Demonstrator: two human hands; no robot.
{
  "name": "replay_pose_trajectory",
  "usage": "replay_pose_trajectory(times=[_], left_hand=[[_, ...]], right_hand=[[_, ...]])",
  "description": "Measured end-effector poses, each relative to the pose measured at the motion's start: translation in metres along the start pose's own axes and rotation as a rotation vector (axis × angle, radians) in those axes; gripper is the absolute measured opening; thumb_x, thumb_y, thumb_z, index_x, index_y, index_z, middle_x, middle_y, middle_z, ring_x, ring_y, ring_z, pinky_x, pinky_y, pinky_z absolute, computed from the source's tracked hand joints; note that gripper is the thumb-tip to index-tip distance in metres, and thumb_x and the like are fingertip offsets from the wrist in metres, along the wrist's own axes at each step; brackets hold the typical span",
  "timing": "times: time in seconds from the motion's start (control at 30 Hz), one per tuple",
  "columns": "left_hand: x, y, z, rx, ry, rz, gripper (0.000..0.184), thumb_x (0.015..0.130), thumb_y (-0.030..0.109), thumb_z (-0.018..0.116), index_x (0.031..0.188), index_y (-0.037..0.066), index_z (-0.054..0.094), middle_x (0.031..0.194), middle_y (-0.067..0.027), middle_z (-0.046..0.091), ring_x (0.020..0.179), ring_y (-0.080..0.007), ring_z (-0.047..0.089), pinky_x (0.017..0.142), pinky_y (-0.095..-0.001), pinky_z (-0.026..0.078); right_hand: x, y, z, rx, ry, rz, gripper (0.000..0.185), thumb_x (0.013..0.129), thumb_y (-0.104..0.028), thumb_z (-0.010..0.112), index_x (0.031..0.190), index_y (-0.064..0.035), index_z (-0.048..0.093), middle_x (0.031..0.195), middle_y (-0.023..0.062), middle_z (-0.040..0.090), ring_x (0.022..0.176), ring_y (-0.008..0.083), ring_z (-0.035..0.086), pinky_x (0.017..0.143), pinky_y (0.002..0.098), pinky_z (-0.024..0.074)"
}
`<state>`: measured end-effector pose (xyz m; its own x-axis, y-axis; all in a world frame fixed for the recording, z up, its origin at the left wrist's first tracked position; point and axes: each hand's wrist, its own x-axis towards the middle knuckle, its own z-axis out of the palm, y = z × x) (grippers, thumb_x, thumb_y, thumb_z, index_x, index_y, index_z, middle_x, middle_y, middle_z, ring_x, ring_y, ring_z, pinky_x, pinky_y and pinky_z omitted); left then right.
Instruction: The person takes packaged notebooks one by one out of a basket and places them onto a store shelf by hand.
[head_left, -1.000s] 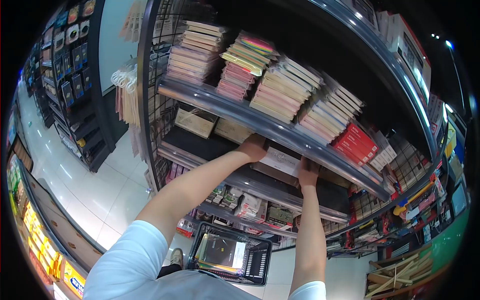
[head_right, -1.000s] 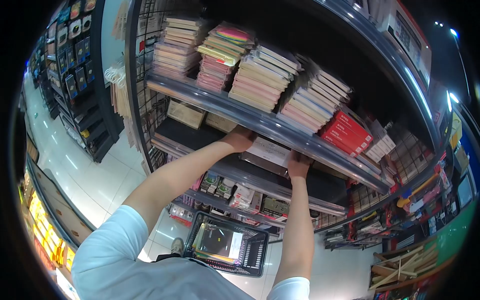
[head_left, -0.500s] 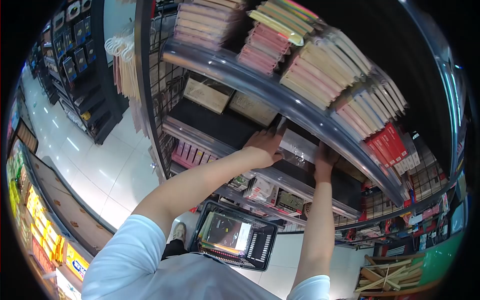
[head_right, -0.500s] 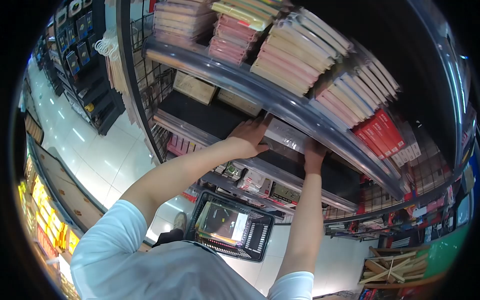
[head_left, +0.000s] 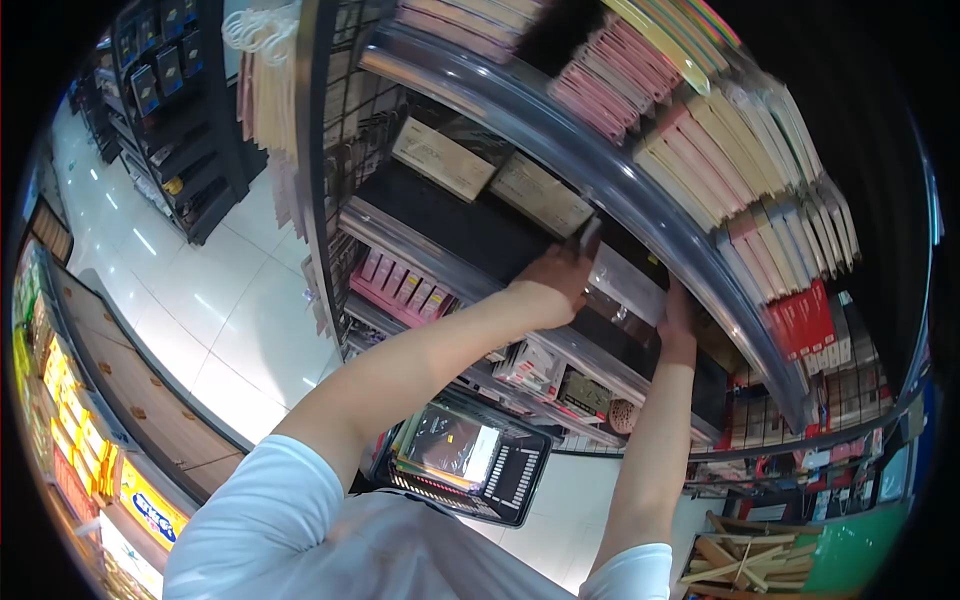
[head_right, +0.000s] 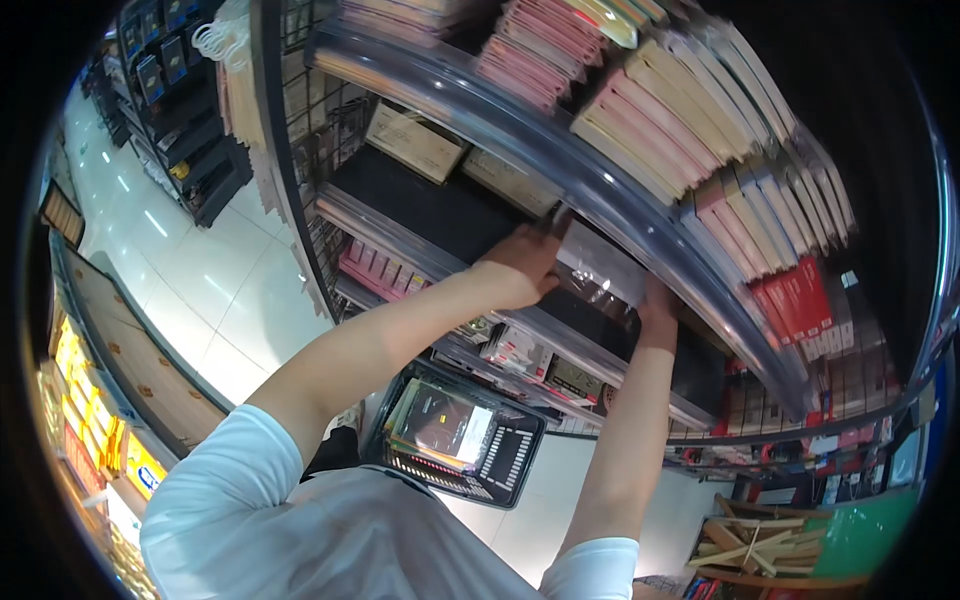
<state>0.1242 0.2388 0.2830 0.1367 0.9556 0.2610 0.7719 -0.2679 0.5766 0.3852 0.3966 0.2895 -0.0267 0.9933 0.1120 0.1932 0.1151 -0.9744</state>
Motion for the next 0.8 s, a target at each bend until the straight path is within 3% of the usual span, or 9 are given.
replay_pose_trajectory(times=[0.07, 0.1, 0.33, 0.43, 0.53, 0.57, 0.67, 0.73, 0.8], left_hand=[[-0.004, 0.002, -0.011, -0.032, -0.017, -0.036, 0.097, 0.087, 0.023, 0.071, 0.156, -0.002, 0.007, 0.150, -0.0302, 0.036, 0.134, -0.0452, 0.042, 0.114, -0.0443, 0.038], [-0.003, -0.001, -0.002, -0.005, 0.077, 0.008, 0.096, 0.084, 0.019, 0.074, 0.154, -0.004, 0.014, 0.146, -0.0332, 0.038, 0.131, -0.0451, 0.045, 0.111, -0.0445, 0.041], [-0.005, 0.004, -0.010, -0.038, 0.055, -0.003, 0.098, 0.084, 0.017, 0.074, 0.155, -0.002, 0.009, 0.146, -0.0323, 0.038, 0.132, -0.0455, 0.045, 0.111, -0.0450, 0.042], [-0.006, 0.003, -0.012, -0.065, 0.023, -0.035, 0.100, 0.085, 0.022, 0.073, 0.157, 0.003, 0.006, 0.146, -0.0306, 0.041, 0.134, -0.0473, 0.041, 0.114, -0.0457, 0.038], [-0.003, -0.001, -0.007, -0.073, 0.044, -0.023, 0.100, 0.085, 0.023, 0.072, 0.157, 0.003, 0.006, 0.147, -0.0302, 0.040, 0.134, -0.0465, 0.042, 0.114, -0.0457, 0.038], [-0.004, 0.000, -0.009, -0.068, 0.049, -0.028, 0.100, 0.084, 0.023, 0.072, 0.157, 0.003, 0.006, 0.146, -0.0302, 0.041, 0.134, -0.0462, 0.043, 0.113, -0.0458, 0.039], [-0.005, 0.002, -0.011, -0.055, 0.053, -0.034, 0.100, 0.083, 0.025, 0.073, 0.157, 0.002, 0.008, 0.144, -0.0304, 0.044, 0.133, -0.0456, 0.043, 0.112, -0.0457, 0.040], [-0.005, 0.001, -0.010, -0.045, 0.045, -0.032, 0.100, 0.083, 0.027, 0.073, 0.157, 0.002, 0.010, 0.141, -0.0307, 0.047, 0.133, -0.0454, 0.043, 0.111, -0.0452, 0.041], [-0.003, 0.003, -0.014, -0.052, 0.005, -0.045, 0.102, 0.080, 0.024, 0.075, 0.157, 0.002, 0.012, 0.145, -0.0287, 0.043, 0.131, -0.0457, 0.046, 0.110, -0.0458, 0.042]], right_hand=[[0.010, 0.005, 0.002, -0.105, 0.016, -0.048, 0.076, 0.098, -0.040, 0.063, 0.156, -0.0049, 0.028, 0.159, 0.0098, 0.032, 0.143, 0.0205, 0.035, 0.115, 0.0358, 0.0311], [0.019, 0.014, -0.001, -0.189, 0.016, -0.074, 0.078, 0.098, -0.041, 0.063, 0.157, -0.0048, 0.028, 0.160, 0.0099, 0.031, 0.143, 0.0205, 0.034, 0.116, 0.0355, 0.0300], [-0.013, -0.010, 0.014, -0.389, 0.168, -0.114, 0.067, 0.100, -0.040, 0.056, 0.153, -0.0055, 0.035, 0.157, 0.0133, 0.037, 0.144, 0.0284, 0.033, 0.117, 0.0377, 0.0271], [-0.015, -0.016, 0.009, -0.420, 0.190, -0.052, 0.083, 0.096, -0.044, 0.065, 0.157, -0.0025, 0.026, 0.161, 0.0122, 0.029, 0.146, 0.0232, 0.029, 0.117, 0.0337, 0.0245], [-0.042, -0.017, 0.006, -0.525, 0.231, -0.293, 0.075, 0.096, -0.041, 0.065, 0.152, -0.0006, 0.036, 0.154, 0.0143, 0.043, 0.141, 0.0242, 0.039, 0.115, 0.0338, 0.0277], [-0.065, -0.026, 0.010, -0.603, 0.271, -0.386, 0.061, 0.096, -0.034, 0.066, 0.142, 0.0026, 0.049, 0.143, 0.0144, 0.055, 0.131, 0.0252, 0.051, 0.111, 0.0341, 0.0343], [-0.127, -0.039, 0.009, -0.257, 0.219, -0.315, 0.042, 0.100, -0.022, 0.061, 0.134, 0.0028, 0.057, 0.131, 0.0152, 0.063, 0.120, 0.0263, 0.060, 0.105, 0.0366, 0.0438], [-0.163, -0.032, 0.009, 0.021, 0.272, -0.277, 0.032, 0.100, -0.016, 0.061, 0.125, 0.0047, 0.062, 0.115, 0.0100, 0.069, 0.102, 0.0178, 0.067, 0.089, 0.0279, 0.0516], [-0.212, -0.038, 0.000, 0.066, 0.160, -0.154, 0.028, 0.103, -0.015, 0.055, 0.122, 0.0025, 0.064, 0.119, 0.0115, 0.067, 0.102, 0.0157, 0.068, 0.083, 0.0273, 0.0561]])
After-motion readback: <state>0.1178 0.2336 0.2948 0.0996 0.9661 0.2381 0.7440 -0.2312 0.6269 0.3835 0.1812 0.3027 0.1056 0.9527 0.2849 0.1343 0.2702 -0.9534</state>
